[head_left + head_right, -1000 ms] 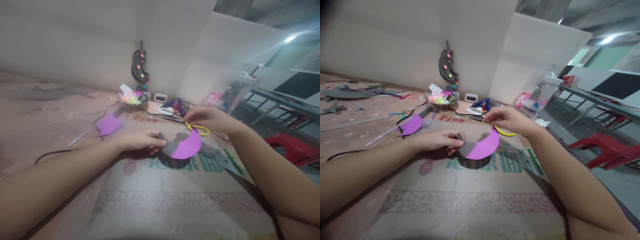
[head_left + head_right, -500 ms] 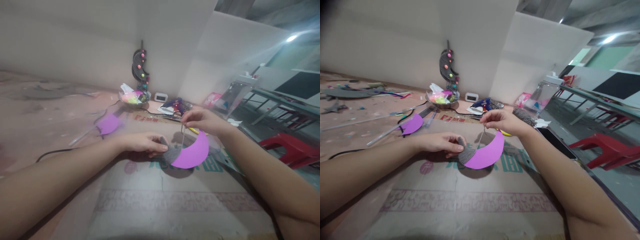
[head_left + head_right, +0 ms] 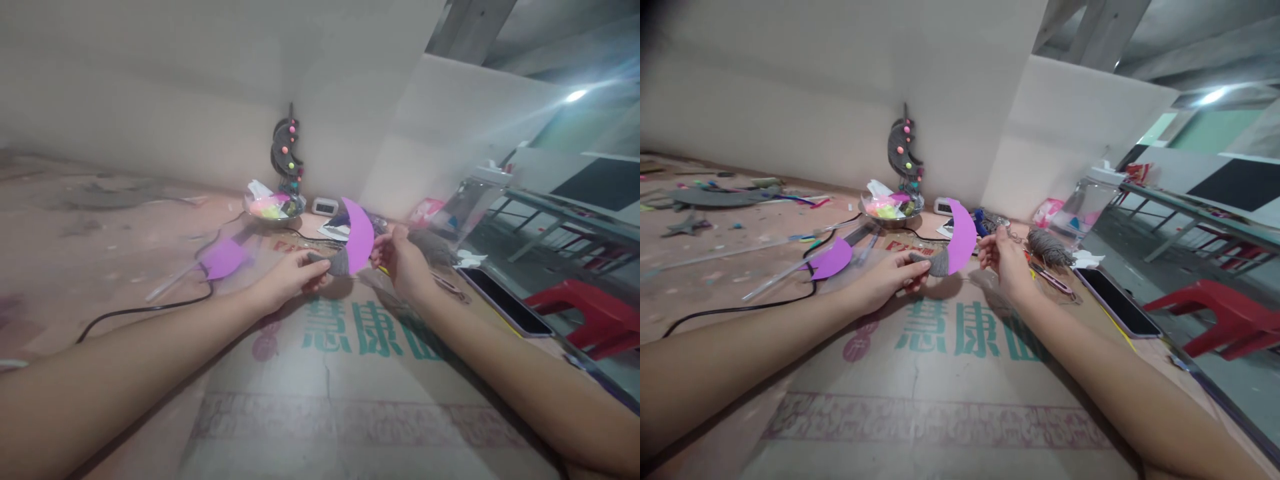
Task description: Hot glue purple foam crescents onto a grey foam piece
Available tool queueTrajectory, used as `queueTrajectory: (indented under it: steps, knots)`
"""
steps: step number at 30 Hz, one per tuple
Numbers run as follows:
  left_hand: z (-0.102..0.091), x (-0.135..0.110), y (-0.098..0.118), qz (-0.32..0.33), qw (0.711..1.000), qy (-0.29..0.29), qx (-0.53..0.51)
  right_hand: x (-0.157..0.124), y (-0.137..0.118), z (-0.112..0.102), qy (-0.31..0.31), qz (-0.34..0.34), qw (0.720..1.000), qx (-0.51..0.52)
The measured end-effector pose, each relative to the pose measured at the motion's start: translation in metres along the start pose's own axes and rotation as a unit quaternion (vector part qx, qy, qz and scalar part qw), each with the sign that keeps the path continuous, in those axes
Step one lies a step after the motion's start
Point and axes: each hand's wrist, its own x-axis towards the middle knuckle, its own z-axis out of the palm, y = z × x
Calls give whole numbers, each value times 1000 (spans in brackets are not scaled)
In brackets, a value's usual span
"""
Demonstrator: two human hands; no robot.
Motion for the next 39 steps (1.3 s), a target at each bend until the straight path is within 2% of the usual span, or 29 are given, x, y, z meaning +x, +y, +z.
queueTrajectory:
  steps: [3, 7, 12, 19, 22, 25, 27, 30, 33, 39]
  knots:
    - [0, 0, 2, -1, 1000, 20, 15, -21, -5, 17, -69, -23, 995, -64]
    - [-3, -2, 3, 1, 996, -3, 91, -36, -8, 30, -78, -5, 990, -115]
    - [-5, -2, 2, -7, 984, -33, 174, -38, -8, 30, -77, -4, 990, -117]
    - [-7, 0, -3, 10, 987, -18, 161, -34, 1, 30, -146, 1, 988, -58]
    - [-6, 0, -5, 9, 989, -12, 144, -33, 5, 28, -135, -6, 989, -64]
    - [-6, 0, -5, 10, 993, 3, 117, -35, 1, 26, -44, -98, 983, -147]
    - [-6, 0, -4, 11, 993, 11, 116, -37, -4, 25, -13, -202, 950, -236]
    - [-6, 0, -2, 11, 992, 5, 125, -41, -10, 25, -40, -319, 891, -321]
    - [-5, 0, 1, 8, 992, -3, 125, -42, -11, 25, -57, -365, 865, -338]
    - [-4, -2, 3, 0, 993, -3, 121, -39, -3, 22, -68, -377, 849, -364]
